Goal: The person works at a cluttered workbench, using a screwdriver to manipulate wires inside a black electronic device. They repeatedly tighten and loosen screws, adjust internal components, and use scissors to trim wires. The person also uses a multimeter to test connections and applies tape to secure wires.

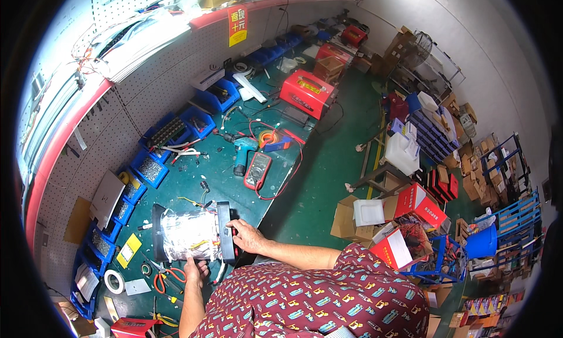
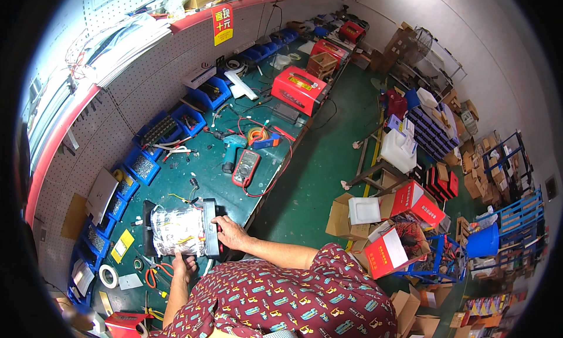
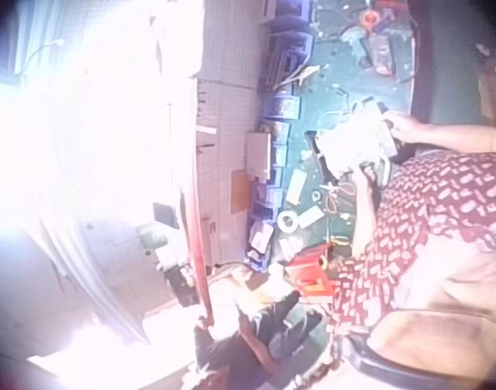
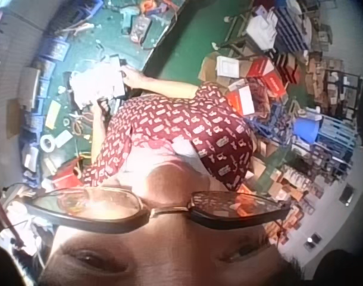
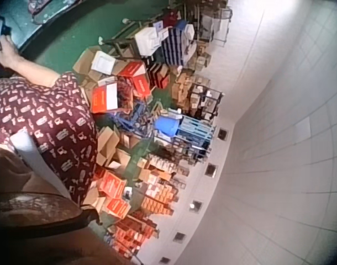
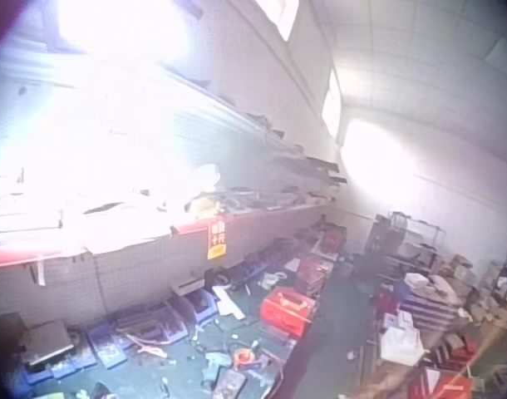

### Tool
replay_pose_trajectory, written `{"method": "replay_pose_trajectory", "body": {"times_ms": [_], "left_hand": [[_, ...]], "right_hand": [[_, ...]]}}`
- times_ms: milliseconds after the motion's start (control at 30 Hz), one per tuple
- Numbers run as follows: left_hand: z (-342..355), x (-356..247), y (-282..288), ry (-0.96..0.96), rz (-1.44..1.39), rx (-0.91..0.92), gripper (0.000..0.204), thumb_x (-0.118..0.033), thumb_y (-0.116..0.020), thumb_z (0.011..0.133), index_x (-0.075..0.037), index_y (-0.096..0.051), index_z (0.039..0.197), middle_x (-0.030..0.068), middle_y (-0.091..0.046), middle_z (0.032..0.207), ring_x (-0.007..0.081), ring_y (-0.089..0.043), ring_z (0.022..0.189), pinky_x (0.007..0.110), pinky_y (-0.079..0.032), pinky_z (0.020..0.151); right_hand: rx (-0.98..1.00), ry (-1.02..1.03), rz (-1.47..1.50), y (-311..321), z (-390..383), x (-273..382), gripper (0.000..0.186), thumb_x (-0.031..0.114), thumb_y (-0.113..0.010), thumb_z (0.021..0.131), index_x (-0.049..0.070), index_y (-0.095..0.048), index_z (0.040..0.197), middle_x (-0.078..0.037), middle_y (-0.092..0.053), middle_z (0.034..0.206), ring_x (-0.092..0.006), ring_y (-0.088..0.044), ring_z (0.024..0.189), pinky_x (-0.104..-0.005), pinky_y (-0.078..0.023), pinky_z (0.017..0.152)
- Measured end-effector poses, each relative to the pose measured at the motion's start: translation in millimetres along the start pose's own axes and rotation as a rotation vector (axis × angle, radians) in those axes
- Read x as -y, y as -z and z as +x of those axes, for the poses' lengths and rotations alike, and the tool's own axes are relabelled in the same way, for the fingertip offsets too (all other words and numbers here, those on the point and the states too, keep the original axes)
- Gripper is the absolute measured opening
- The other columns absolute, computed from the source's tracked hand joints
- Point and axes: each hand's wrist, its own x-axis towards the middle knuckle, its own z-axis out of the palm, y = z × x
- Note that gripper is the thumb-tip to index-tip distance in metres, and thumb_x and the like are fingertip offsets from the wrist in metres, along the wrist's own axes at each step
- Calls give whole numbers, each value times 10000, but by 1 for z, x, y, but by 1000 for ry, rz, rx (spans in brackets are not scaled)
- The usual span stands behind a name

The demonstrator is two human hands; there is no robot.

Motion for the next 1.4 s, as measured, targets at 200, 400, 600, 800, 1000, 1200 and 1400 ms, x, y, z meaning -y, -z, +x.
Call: {"method": "replay_pose_trajectory", "body": {"times_ms": [200, 400, 600, 800, 1000, 1200, 1400], "left_hand": [[-3, -1, -6, -3, 7, 7, 585, -610, -372, 1004, -64, -513, 1159, 93, -638, 791, 163, -553, 558, 311, -494, 479], [-9, -3, -9, -1, -26, 5, 563, -606, -386, 1003, -65, -504, 1101, 82, -606, 738, 161, -528, 526, 305, -460, 452], [-10, -4, -12, -9, -44, -3, 550, -570, -381, 1015, -37, -513, 1059, 98, -612, 742, 166, -524, 520, 301, -454, 447], [-16, -5, -18, -19, -62, -43, 547, -537, -363, 1031, -13, -515, 1077, 104, -619, 747, 161, -515, 523, 303, -447, 442], [-7, 2, -13, -40, -84, -14, 566, -557, -383, 1024, -11, -524, 1071, 99, -618, 749, 146, -512, 511, 284, -446, 425], [-4, 9, -13, -45, -147, -8, 566, -571, -384, 1018, -30, -526, 1099, 95, -613, 740, 134, -508, 508, 275, -452, 428], [-16, 7, -24, -60, -221, 0, 530, -587, -389, 1016, -77, -529, 1037, 31, -554, 650, 103, -399, 451, 253, -338, 392]], "right_hand": [[-9, 0, -4, 3, -2, -1, 441, 66, -567, 828, 77, -490, 1262, -191, -540, 1101, -401, -568, 1044, -470, -484, 889], [4, -25, -2, 3, -2, 0, 445, 67, -565, 833, 90, -487, 1271, -189, -538, 1121, -400, -565, 1062, -471, -488, 897], [-74, 62, -44, -3, -2, -9, 446, 58, -567, 837, 77, -501, 1277, -164, -541, 1065, -306, -625, 849, -413, -523, 777], [-50, 57, -39, -4, -1, -14, 450, 52, -571, 840, 73, -496, 1284, -155, -537, 1059, -267, -635, 810, -397, -527, 764], [23, 23, 7, 5, 0, -5, 443, 77, -566, 839, 82, -486, 1274, -187, -542, 1035, -376, -585, 951, -462, -494, 832], [41, 73, -44, 6, 5, -10, 443, 52, -587, 843, 72, -501, 1277, -161, -564, 1056, -258, -625, 793, -392, -525, 735], [42, 160, -44, 17, 19, -11, 336, 59, -585, 831, 21, -550, 1163, -182, -627, 945, -310, -649, 831, -412, -527, 740]]}}
